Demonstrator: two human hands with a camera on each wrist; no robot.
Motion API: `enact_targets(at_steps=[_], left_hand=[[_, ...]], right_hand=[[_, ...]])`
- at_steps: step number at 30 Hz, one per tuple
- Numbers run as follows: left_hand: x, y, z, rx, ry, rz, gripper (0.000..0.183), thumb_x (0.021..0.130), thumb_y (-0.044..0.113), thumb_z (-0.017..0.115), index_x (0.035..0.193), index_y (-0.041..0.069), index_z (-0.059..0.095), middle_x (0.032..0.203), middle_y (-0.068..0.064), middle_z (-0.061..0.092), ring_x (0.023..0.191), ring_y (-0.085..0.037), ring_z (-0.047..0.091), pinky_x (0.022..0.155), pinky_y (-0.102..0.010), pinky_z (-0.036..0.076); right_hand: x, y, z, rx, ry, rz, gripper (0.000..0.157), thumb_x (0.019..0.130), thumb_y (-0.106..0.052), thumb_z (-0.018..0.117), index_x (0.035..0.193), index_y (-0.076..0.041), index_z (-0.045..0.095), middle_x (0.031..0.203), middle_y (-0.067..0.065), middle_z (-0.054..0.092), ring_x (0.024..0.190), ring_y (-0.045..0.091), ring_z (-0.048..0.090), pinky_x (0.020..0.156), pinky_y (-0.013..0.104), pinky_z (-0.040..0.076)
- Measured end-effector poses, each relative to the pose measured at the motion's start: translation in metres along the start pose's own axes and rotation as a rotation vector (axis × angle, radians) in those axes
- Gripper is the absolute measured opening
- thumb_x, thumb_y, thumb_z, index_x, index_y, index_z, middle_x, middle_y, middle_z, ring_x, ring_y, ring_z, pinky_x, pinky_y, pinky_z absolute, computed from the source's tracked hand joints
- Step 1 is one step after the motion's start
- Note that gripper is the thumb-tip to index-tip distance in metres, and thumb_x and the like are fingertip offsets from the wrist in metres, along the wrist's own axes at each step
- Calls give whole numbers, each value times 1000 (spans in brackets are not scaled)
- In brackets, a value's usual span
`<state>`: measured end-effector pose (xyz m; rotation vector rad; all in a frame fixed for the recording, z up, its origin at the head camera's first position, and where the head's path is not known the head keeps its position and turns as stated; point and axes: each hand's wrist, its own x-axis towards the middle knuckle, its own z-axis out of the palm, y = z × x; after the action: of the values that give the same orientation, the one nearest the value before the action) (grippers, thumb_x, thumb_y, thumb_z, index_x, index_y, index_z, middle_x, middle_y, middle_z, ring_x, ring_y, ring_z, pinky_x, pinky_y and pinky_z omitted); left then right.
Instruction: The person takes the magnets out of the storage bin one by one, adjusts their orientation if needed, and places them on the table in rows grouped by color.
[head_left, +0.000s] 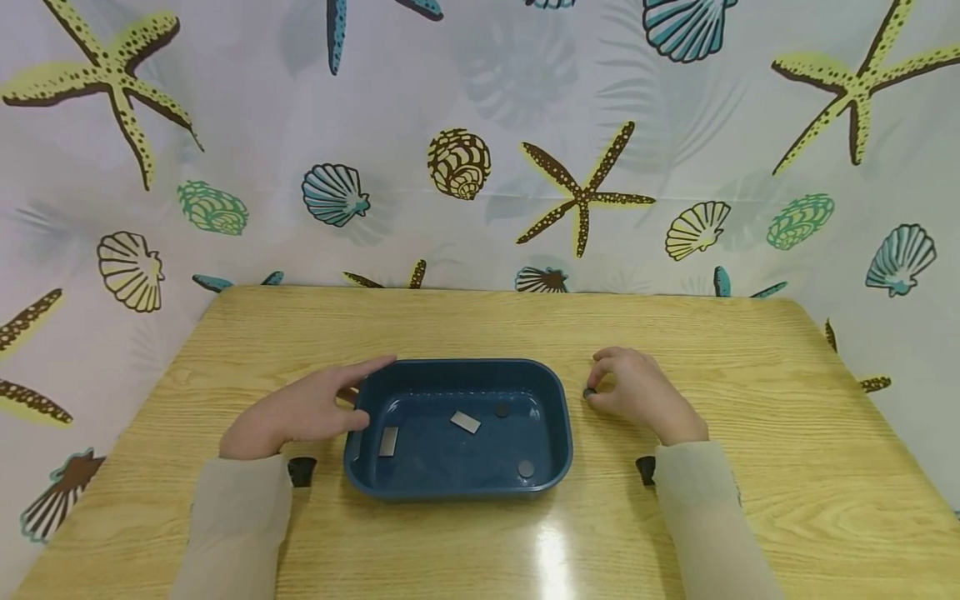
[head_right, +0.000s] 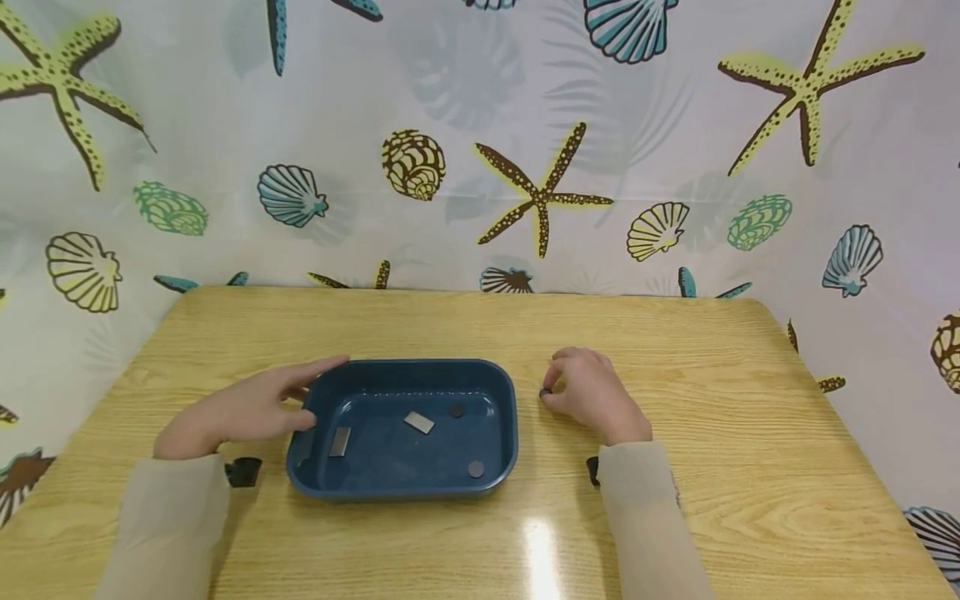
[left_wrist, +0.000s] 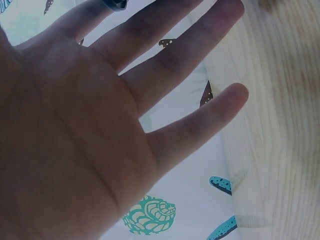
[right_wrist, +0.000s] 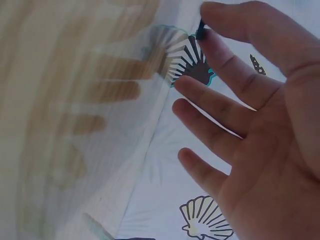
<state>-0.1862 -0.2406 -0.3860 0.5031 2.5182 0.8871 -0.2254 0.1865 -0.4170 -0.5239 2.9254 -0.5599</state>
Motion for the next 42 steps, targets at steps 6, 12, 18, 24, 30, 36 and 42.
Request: enact_targets(at_steps=[6, 12, 18, 24, 30, 36, 42], left_hand=[[0, 0, -1, -5, 2, 12, 82, 91, 12, 61, 165, 13, 24, 156, -26, 48, 134, -48, 55, 83, -34, 52], [0, -1, 0, -11, -4, 17, 82, 92, 12, 61, 165, 12, 24, 155, -25, 48, 133, -48, 55, 87, -37, 53], [1, -2, 0, -18, -2, 15, 83, 91, 11, 61, 165, 13, 24, 155, -25, 49, 133, -48, 55, 86, -36, 53], [1, -2, 0, -20, -1, 8, 83, 91, 11, 61, 165, 13, 24, 155, -25, 49, 133, -48, 55, 83, -34, 51], [0, -1, 1, -23, -4, -2, 83, 91, 12, 61, 165, 14, 23, 156, -26, 48, 134, -48, 54, 82, -33, 50], [0, 0, 0, -20, -1, -4, 83, 91, 12, 61, 165, 14, 24, 156, -25, 48, 134, -48, 55, 81, -34, 49], [-1, 0, 1, -13, 3, -5, 83, 91, 12, 61, 165, 15, 24, 155, -26, 48, 134, -48, 55, 78, -33, 48]], right_hand=[[-1, -1, 0, -19, -29, 10, 8, 90, -20, 78, 94, -13, 79, 144, 22, 61, 137, 47, 53, 115, 64, 35], [-2, -2, -5, 24, -36, 27, 13, 91, -19, 76, 99, -10, 79, 149, 23, 56, 142, 48, 48, 118, 60, 35], [-4, -4, -12, 57, -37, 48, 16, 92, -20, 75, 105, -9, 78, 153, 23, 52, 146, 48, 42, 120, 60, 34], [-7, -5, -17, 75, -27, 45, 18, 94, -19, 73, 108, -8, 77, 154, 22, 51, 146, 48, 42, 119, 59, 36], [-9, -13, -19, 65, -13, 12, 20, 95, -20, 73, 111, -8, 76, 155, 20, 51, 146, 47, 43, 118, 59, 37], [-12, -24, -25, 35, 15, -25, 23, 95, -21, 73, 113, -7, 75, 154, 19, 52, 145, 46, 45, 117, 60, 36], [-14, -29, -28, 24, 23, -31, 24, 95, -21, 73, 115, -7, 75, 154, 19, 52, 145, 47, 44, 118, 62, 34]])
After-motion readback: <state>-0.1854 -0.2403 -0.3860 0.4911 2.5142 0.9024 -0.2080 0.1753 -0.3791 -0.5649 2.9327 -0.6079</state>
